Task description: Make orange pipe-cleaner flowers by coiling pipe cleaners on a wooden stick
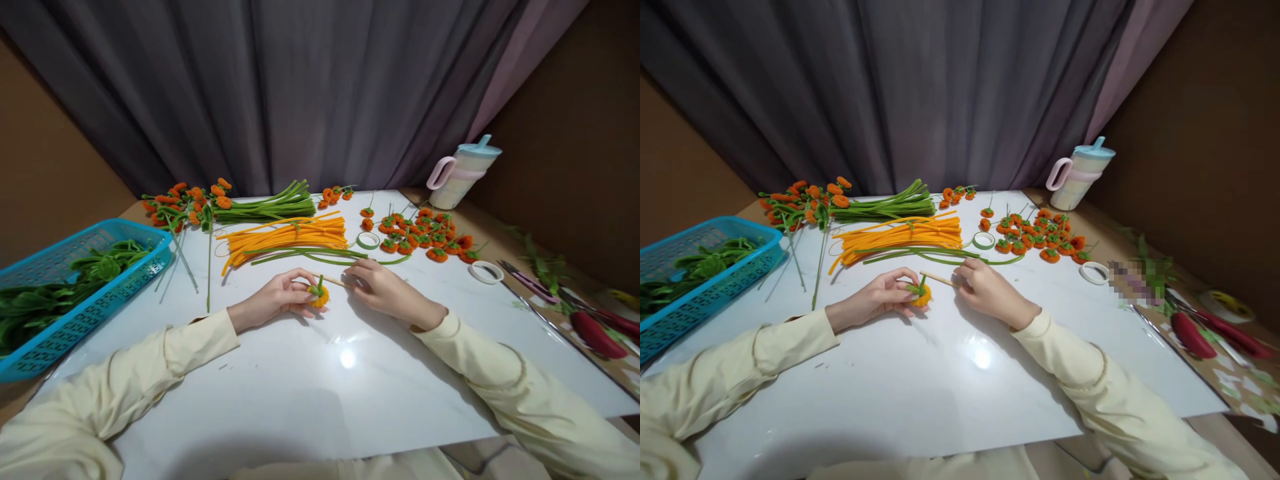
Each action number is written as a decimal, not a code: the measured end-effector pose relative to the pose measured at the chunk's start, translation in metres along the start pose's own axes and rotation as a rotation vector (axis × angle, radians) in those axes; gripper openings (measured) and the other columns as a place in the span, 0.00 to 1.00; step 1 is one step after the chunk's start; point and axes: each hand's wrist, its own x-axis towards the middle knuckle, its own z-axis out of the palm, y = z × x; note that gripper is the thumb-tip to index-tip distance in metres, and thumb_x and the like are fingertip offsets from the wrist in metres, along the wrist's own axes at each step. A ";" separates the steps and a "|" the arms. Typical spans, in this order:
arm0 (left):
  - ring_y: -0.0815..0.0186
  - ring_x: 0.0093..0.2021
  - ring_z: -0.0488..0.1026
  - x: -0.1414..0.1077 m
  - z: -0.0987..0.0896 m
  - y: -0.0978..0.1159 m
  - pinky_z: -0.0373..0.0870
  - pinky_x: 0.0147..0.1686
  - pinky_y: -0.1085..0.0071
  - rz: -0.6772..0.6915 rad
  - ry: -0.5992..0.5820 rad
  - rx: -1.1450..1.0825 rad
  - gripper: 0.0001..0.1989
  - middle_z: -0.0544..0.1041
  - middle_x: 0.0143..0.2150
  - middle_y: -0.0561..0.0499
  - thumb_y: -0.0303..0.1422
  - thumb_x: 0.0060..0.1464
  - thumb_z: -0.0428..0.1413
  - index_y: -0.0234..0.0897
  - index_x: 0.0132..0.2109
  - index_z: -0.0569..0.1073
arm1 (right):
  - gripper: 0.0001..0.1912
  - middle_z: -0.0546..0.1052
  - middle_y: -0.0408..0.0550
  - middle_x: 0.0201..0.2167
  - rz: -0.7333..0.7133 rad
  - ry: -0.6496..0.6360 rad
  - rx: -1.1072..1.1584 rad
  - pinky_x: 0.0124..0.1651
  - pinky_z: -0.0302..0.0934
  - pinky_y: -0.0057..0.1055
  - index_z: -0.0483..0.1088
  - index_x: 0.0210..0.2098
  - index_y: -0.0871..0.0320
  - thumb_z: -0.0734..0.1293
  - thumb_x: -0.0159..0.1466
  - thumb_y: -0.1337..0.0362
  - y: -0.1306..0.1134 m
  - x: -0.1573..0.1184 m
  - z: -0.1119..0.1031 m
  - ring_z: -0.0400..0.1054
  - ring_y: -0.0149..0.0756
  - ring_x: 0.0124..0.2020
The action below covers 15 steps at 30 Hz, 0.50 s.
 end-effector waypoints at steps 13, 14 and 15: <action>0.58 0.34 0.78 0.001 -0.003 0.001 0.74 0.30 0.73 -0.044 0.016 -0.056 0.17 0.78 0.35 0.42 0.32 0.45 0.63 0.32 0.40 0.65 | 0.09 0.72 0.52 0.35 0.030 -0.379 -0.296 0.26 0.49 0.28 0.66 0.37 0.63 0.58 0.58 0.73 -0.001 0.040 -0.002 0.66 0.34 0.30; 0.59 0.33 0.78 0.001 -0.004 0.000 0.74 0.30 0.74 -0.037 0.014 -0.070 0.17 0.78 0.35 0.42 0.31 0.45 0.63 0.33 0.40 0.65 | 0.09 0.73 0.52 0.35 0.043 -0.386 -0.332 0.25 0.48 0.28 0.66 0.36 0.63 0.57 0.59 0.73 0.000 0.043 -0.004 0.66 0.35 0.30; 0.60 0.33 0.78 0.002 -0.006 0.000 0.74 0.30 0.74 -0.030 0.010 -0.082 0.17 0.78 0.35 0.42 0.31 0.45 0.63 0.33 0.40 0.64 | 0.09 0.74 0.52 0.35 0.051 -0.383 -0.358 0.25 0.47 0.28 0.67 0.35 0.62 0.56 0.60 0.72 0.001 0.046 -0.006 0.67 0.35 0.30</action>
